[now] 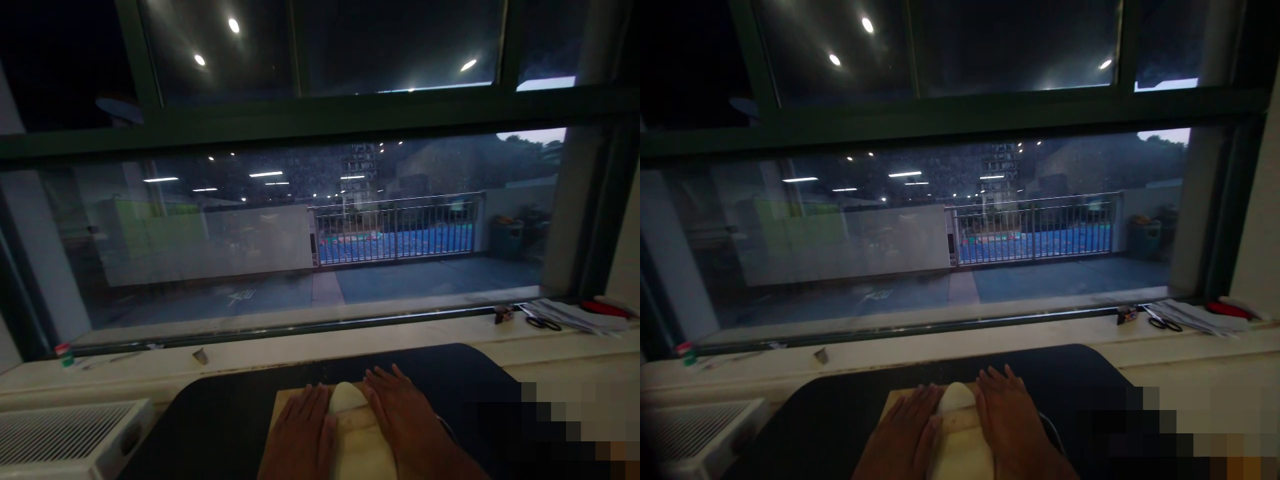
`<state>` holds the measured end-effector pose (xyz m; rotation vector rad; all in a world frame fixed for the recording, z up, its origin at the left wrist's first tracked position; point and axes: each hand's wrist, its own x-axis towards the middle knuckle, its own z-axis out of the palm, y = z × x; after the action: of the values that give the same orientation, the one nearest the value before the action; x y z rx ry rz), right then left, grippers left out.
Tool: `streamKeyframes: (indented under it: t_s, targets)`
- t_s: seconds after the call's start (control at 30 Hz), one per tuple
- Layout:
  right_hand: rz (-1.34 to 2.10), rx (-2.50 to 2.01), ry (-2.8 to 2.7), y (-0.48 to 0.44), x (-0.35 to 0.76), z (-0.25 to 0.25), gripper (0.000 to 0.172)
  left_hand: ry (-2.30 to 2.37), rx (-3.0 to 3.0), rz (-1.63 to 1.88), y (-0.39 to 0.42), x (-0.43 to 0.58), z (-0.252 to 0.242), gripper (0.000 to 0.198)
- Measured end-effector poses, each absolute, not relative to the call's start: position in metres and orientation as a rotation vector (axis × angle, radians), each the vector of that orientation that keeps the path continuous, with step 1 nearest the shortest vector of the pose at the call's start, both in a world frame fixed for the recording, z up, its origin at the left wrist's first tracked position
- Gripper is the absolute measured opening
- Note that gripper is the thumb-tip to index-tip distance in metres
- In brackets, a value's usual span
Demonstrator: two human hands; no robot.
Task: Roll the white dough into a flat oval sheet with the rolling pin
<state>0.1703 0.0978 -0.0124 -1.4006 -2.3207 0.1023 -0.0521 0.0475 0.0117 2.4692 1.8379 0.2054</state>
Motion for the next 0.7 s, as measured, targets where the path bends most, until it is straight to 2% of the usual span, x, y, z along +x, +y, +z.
streamKeyframes:
  t_s: [0.2,0.33,0.53,0.7]
  targets:
    - [0.12,-1.486,-2.34,0.154,0.153,0.001,0.049,1.927,2.531,0.217,0.106,-0.056,0.008,0.052]
    - [0.104,-1.47,-2.384,0.174,0.152,0.002,0.045,1.898,2.554,0.182,0.128,-0.059,0.003,0.048]
    - [0.017,-1.56,-2.336,0.138,0.154,0.004,0.041,2.005,2.496,0.253,0.096,-0.049,0.009,0.053]
    - [-0.076,-1.471,-2.364,0.095,0.168,-0.008,0.045,1.853,2.439,0.194,0.061,-0.051,0.0,0.054]
